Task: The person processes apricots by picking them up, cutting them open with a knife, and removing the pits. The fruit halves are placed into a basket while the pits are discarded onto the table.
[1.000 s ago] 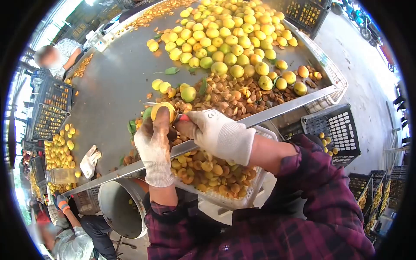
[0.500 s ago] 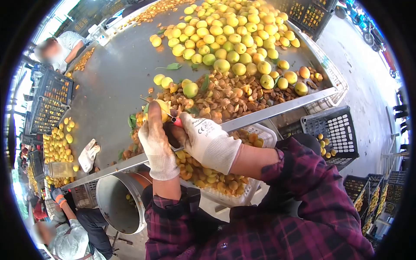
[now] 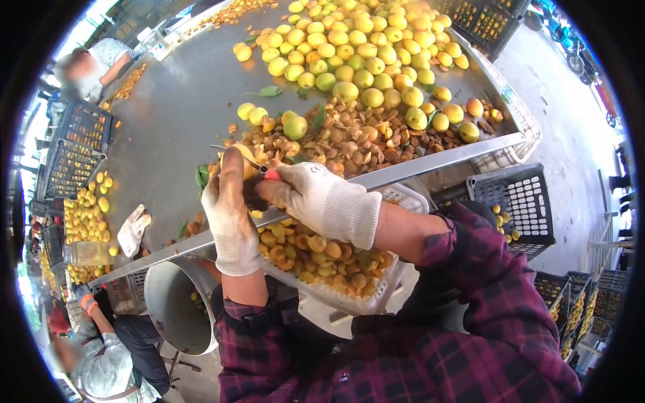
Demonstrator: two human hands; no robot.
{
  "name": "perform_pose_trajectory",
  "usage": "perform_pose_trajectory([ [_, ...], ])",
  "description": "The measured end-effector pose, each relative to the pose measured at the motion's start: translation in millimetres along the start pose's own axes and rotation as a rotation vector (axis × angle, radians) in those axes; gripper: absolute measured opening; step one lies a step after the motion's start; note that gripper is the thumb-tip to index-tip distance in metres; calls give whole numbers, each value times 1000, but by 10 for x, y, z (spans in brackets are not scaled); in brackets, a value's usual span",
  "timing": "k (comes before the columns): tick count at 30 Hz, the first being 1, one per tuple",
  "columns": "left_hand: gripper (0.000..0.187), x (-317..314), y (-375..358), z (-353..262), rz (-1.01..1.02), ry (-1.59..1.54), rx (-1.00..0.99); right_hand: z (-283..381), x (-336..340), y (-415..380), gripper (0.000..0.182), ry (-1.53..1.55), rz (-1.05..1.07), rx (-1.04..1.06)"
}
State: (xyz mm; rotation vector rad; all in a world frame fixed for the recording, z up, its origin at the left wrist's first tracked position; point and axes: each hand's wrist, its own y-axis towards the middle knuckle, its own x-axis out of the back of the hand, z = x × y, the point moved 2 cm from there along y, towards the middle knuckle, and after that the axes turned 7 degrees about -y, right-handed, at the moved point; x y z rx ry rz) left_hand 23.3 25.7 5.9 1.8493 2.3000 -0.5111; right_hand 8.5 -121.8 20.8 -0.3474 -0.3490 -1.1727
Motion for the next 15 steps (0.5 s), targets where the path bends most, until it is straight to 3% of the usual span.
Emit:
perform_pose_trajectory([
  [2,40,15,31,-10,18,-3,-130,-18,14,-5,32,-1,42,-15],
  [4,34,-11,30,9,35,-62,-129,-20,11,-8,34,-12,41,-3],
  [6,29,-4,5,11,-73,-84,-7,-22,-45,-5,35,-24,45,15],
  [9,34,51,85,137,-104,-188,-55,-110,-267,-30,40,-254,-183,178],
  [12,41,37,43,22,-63,-201,96,-108,-246,-22,44,-341,-136,150],
  [15,40,43,43,23,-56,-94,21,-168,-245,-17,45,-302,-177,221],
])
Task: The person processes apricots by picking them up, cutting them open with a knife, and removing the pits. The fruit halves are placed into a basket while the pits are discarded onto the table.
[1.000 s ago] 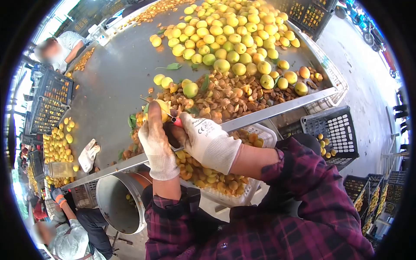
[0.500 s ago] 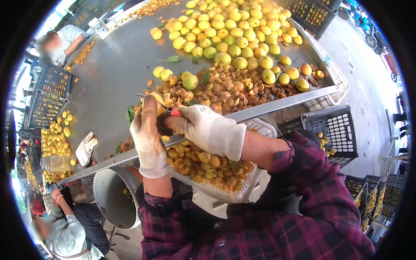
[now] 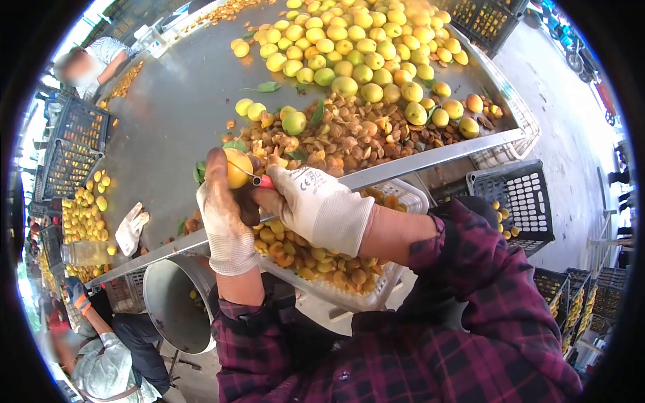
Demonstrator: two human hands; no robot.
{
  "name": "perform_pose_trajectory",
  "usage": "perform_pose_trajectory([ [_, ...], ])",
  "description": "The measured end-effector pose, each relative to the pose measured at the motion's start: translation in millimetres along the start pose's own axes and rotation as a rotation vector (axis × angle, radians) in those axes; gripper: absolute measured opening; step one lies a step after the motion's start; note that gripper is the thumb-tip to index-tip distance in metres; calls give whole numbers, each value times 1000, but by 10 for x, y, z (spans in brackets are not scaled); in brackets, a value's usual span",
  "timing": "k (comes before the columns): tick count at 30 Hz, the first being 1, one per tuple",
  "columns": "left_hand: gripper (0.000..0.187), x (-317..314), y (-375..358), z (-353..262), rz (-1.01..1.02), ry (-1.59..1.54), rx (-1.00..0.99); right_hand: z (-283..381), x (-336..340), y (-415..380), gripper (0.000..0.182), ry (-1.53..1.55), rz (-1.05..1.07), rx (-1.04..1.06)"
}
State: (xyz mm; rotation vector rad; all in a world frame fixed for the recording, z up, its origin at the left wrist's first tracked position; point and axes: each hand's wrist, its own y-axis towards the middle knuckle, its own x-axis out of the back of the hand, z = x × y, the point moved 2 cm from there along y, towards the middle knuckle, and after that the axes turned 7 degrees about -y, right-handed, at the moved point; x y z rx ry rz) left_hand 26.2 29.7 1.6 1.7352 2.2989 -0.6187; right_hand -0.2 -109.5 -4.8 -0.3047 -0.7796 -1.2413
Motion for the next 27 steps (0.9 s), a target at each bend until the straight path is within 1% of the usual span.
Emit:
perform_pose_trajectory([
  [1,40,11,-16,-30,-1,3,4,-2,0,8,45,3,1,-4],
  [3,40,31,-52,-123,9,62,142,39,8,38,38,478,128,-81],
  [4,40,36,-74,-155,9,62,144,90,49,33,46,504,254,-252],
  [5,40,37,-97,-174,27,75,153,123,76,34,46,500,257,-254],
  [7,41,52,-106,-154,41,81,166,144,44,8,46,890,416,-502],
  [8,42,63,-96,-125,39,38,163,113,55,10,46,889,419,-506],
  [10,43,79,-83,-88,36,-3,156,33,78,25,43,876,575,-562],
  [11,39,73,-81,-82,101,-86,135,49,103,24,43,878,577,-557],
  [12,36,65,-83,-85,167,-168,114,93,180,45,43,640,434,-371],
  [13,36,72,-87,-90,167,-166,112,123,242,59,42,402,288,-189],
  [14,35,74,-95,-100,206,-92,80,107,250,57,42,403,288,-188],
  [15,34,65,-102,-109,244,-19,49,95,265,58,42,340,256,-138],
  [16,35,-10,-122,-108,210,-32,-40,86,276,59,42,276,222,-90],
  [17,35,-19,-120,-100,213,-29,-39,69,277,59,42,278,218,-92],
  [19,36,-5,-110,-78,90,27,-1,41,278,69,42,293,220,-98],
  [20,34,32,-61,-2,91,-9,-115,65,291,70,42,295,218,-94],
  [21,34,45,-64,-25,90,-7,-120,109,304,60,41,275,237,-110],
  [22,42,75,-79,-53,32,78,-64,144,299,44,40,255,257,-126],
  [23,54,92,-95,-91,-27,163,-5,176,258,13,40,259,257,-122],
  [24,59,-58,-191,-197,-31,214,-97,206,204,-24,40,248,201,-121],
  [25,59,-74,-177,-167,-34,219,-99,209,151,-41,40,238,146,-121],
  [26,58,-67,-142,-125,-69,174,-90,122,53,-55,39,145,116,-81],
  [27,58,-59,-121,-109,-105,125,-81,111,23,-47,39,147,117,-78],
])
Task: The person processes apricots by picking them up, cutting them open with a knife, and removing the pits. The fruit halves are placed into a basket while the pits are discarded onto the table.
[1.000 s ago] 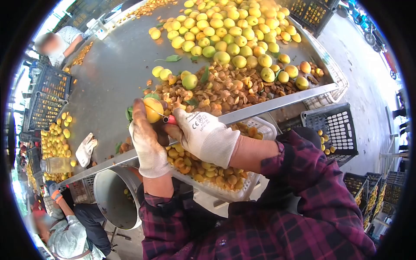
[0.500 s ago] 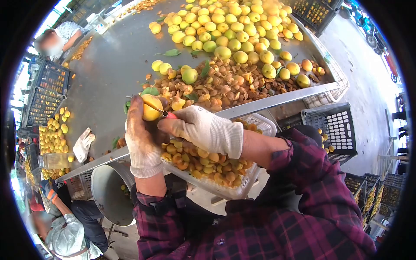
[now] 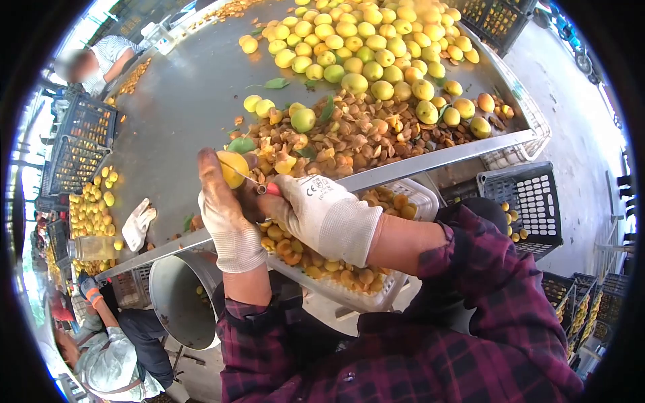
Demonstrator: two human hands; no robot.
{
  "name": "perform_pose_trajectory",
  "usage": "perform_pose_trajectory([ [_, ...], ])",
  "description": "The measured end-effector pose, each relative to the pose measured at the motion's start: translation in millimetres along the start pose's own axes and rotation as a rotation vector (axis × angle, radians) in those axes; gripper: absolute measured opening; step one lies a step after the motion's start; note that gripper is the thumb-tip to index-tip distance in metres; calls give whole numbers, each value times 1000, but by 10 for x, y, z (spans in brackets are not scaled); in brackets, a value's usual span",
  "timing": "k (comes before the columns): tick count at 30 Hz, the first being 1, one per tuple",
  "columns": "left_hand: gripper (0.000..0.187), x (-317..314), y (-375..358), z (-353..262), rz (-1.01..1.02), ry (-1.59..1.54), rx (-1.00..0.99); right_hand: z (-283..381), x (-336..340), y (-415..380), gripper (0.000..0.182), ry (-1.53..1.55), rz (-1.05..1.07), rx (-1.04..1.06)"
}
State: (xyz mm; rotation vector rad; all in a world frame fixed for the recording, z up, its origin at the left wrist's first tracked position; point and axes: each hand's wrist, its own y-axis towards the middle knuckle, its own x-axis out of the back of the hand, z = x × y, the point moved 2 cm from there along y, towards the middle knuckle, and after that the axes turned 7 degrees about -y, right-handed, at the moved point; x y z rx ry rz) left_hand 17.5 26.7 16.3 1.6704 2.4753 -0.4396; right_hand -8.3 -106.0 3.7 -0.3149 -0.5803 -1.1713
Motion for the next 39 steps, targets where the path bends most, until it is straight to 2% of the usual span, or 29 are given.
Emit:
perform_pose_trajectory([
  [1,57,3,-6,-52,-30,19,183,-9,-4,13,39,-65,-25,-11],
  [2,57,45,21,-32,-30,16,183,-18,-3,26,39,-131,-51,-22],
  [4,53,102,72,15,95,9,127,-33,-11,59,39,-153,-52,4],
  [6,51,131,98,4,74,13,194,-42,-9,94,40,-172,-48,28],
  [8,49,136,81,8,59,26,263,-51,-31,121,44,87,29,11],
  [9,47,135,72,9,51,32,227,-48,-30,133,44,85,29,7],
  [11,46,176,61,-21,93,54,193,-40,-53,150,41,382,153,-94],
  [12,46,204,68,-15,93,53,196,-4,-43,143,41,380,154,-96],
  [14,45,246,76,12,135,53,193,45,-64,113,44,639,302,-331],
  [15,45,263,67,20,132,53,196,2,-72,112,44,640,304,-334],
  [17,45,275,42,22,191,-3,151,-132,-108,89,53,775,467,-421],
  [21,47,275,-30,-8,188,-13,158,-79,-66,49,50,866,503,-388],
  [23,48,265,-42,-35,246,-10,105,92,59,25,48,680,366,-381],
  [24,48,297,-14,-61,237,-33,76,121,116,22,48,652,377,-357],
  [26,50,399,68,-106,173,-79,109,94,281,-35,43,352,417,-340],
  [29,48,426,56,-180,157,-102,36,34,514,-117,31,136,334,-234],
  [30,47,389,26,-164,177,-67,25,31,537,-101,31,130,330,-237],
  [32,40,273,-71,-121,259,-109,77,-34,632,-101,29,407,115,-285],
  [34,34,141,-184,-114,314,-60,99,-140,620,-69,39,323,64,29],
  [36,39,84,-225,-28,364,44,181,-110,624,-49,41,627,205,-444],
  [38,44,21,-254,79,478,191,-36,24,570,-17,41,617,149,-327],
  [39,52,-1,-279,80,492,273,-53,40,599,-17,40,579,168,-359],
])
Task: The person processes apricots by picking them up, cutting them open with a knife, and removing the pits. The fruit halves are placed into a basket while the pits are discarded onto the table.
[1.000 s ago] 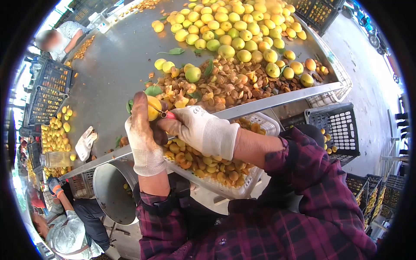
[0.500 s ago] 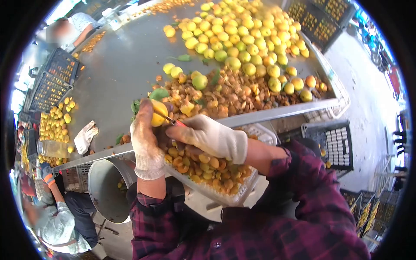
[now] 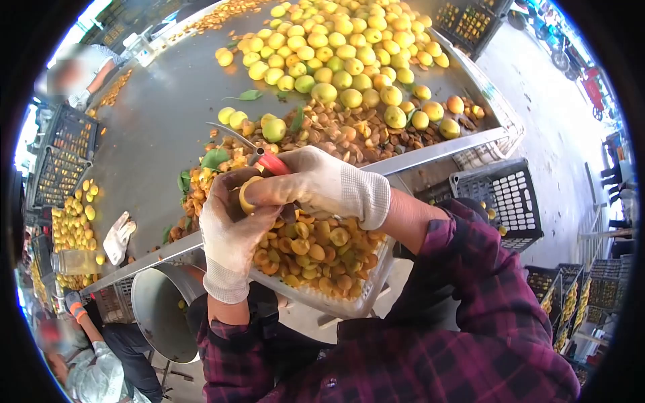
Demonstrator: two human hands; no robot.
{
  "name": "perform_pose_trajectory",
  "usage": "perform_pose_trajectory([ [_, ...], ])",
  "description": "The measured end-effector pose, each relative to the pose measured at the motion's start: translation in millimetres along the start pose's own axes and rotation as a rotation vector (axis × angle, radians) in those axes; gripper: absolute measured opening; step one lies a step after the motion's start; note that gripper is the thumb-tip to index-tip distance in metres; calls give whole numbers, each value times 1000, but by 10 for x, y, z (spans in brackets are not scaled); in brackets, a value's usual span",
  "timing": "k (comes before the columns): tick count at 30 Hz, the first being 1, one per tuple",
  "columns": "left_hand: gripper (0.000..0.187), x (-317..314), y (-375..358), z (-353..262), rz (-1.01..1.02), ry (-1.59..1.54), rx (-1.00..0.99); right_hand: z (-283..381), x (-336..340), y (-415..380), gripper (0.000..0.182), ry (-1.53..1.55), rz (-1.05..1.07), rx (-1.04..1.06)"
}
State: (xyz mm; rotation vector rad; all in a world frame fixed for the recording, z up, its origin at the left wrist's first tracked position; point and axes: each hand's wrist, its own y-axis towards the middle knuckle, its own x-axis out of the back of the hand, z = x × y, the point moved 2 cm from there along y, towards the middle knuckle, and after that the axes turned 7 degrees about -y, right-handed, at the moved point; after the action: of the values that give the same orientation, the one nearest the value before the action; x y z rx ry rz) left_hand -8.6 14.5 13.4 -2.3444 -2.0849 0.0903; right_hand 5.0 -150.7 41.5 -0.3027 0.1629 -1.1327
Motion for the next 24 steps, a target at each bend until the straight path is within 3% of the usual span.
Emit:
perform_pose_trajectory([
  [4,51,-25,-29,-139,32,284,-126,-98,136,27,37,-25,38,-169],
  [6,52,11,-22,-115,159,386,-175,-217,140,67,37,-15,45,-96],
  [11,54,-16,-60,-70,218,318,-152,-246,121,41,35,-80,62,-23],
  [13,54,-31,-97,-59,220,348,-159,-320,137,49,34,-236,44,46],
  [16,54,-26,-176,-16,255,268,-79,-250,148,-53,35,-291,75,6],
  [20,56,-23,-258,88,298,359,-144,-340,142,-103,37,-244,150,-69],
  [24,58,-33,-333,220,297,310,-99,-447,122,-102,34,-228,193,-19],
])
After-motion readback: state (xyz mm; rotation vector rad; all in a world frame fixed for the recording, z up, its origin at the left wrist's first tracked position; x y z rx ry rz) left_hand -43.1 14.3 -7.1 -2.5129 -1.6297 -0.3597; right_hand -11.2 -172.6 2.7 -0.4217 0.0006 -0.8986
